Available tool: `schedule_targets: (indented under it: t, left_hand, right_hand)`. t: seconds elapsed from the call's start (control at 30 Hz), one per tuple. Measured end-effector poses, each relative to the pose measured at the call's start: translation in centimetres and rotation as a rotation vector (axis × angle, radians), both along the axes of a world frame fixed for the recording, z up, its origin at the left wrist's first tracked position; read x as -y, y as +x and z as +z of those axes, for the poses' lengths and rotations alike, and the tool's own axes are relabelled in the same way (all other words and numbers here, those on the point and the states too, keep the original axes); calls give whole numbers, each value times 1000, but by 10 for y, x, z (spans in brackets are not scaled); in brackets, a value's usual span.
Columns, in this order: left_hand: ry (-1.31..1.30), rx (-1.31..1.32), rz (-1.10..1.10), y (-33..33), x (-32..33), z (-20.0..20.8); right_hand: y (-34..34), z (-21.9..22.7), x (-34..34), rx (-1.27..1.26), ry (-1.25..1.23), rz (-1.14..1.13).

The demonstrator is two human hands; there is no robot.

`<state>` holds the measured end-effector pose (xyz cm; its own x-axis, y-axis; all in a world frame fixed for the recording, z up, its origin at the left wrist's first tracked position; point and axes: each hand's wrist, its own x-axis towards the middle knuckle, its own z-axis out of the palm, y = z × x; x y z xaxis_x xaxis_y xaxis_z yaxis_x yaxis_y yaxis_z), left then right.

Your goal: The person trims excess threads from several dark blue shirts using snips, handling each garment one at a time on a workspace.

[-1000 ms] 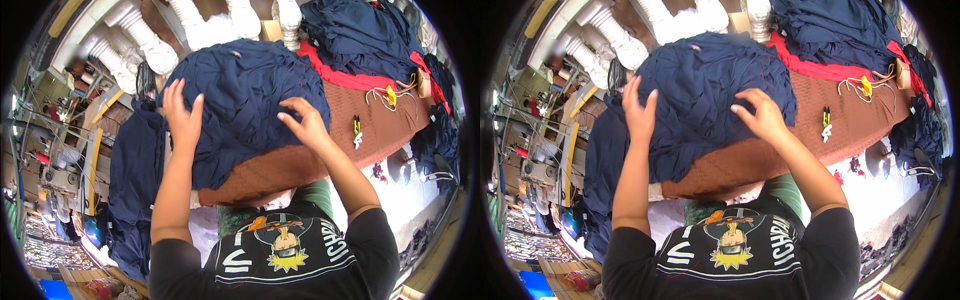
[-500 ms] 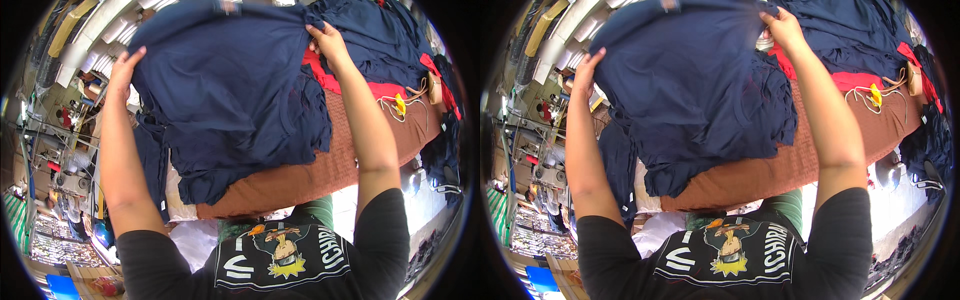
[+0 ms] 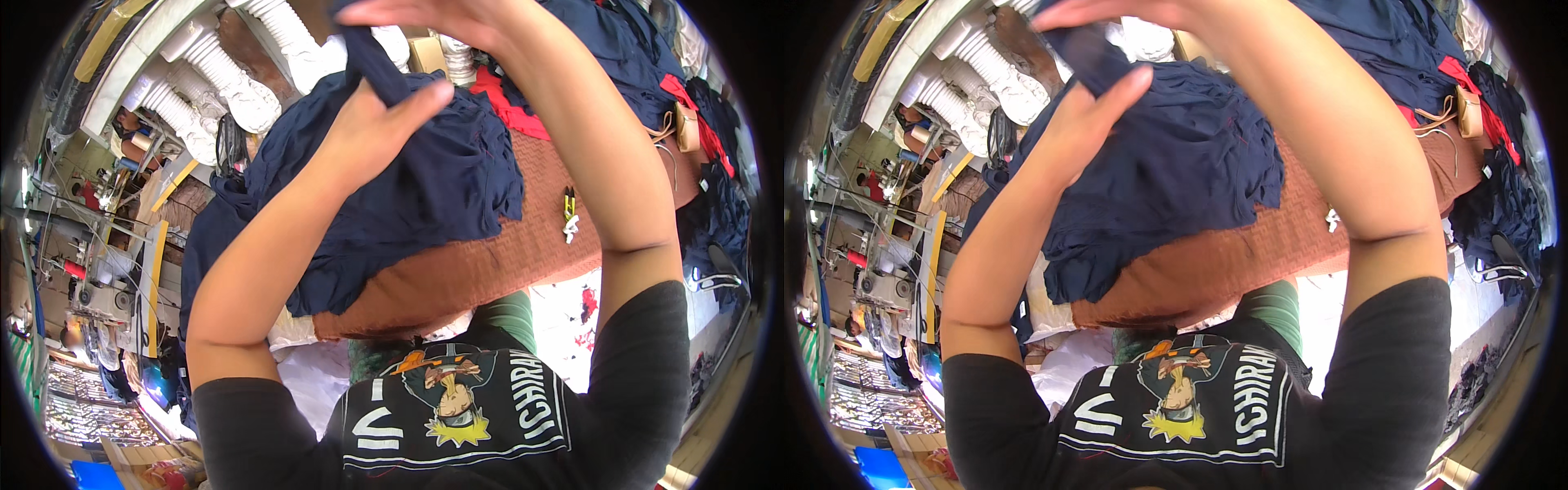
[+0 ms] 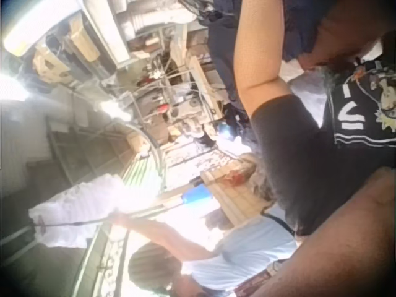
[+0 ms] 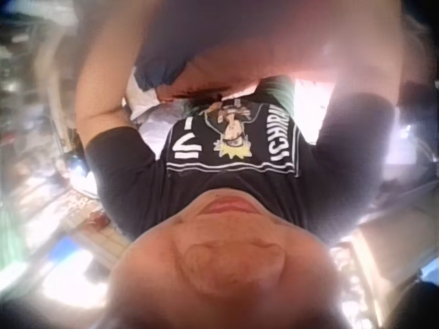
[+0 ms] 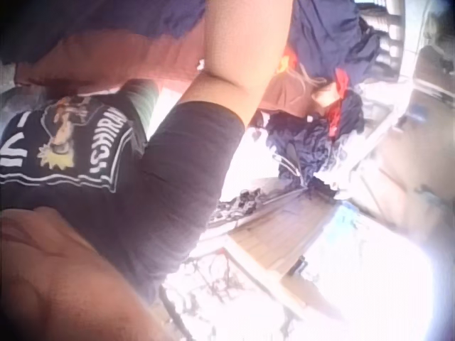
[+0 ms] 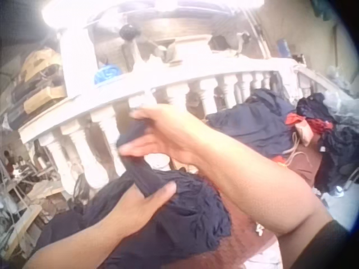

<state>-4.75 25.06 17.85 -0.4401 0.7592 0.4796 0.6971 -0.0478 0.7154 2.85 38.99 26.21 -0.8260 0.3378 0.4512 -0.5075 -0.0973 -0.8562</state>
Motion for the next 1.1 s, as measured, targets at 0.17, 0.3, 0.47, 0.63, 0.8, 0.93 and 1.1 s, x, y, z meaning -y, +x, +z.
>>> schedule_targets:
  t: [0.17,0.3,0.47,0.63,0.8,0.93,1.1]
  left_hand:
    - [298,705,-159,-93,6,96]
    - [503,483,-419,-48,103,184]
    - [645,418,-131,-113,175,191]
    - [694,409,239,-151,272,177]
    - [736,485,402,-192,330,141]
    - [756,546,496,-211,356,117]
    - [781,657,574,-240,352,76]
  right_hand:
    - [58,36,8,-278,960,-277]
    - [-3,-1,-28,-54,924,-380]
    - [-24,-24,2,240,994,-69]
    - [-43,-22,23,51,556,-87]
    - [-32,16,-12,-177,-9,-12]
    - [-76,18,-66,-243,-131,150]
    - [-124,-24,-58,-115,278,-113]
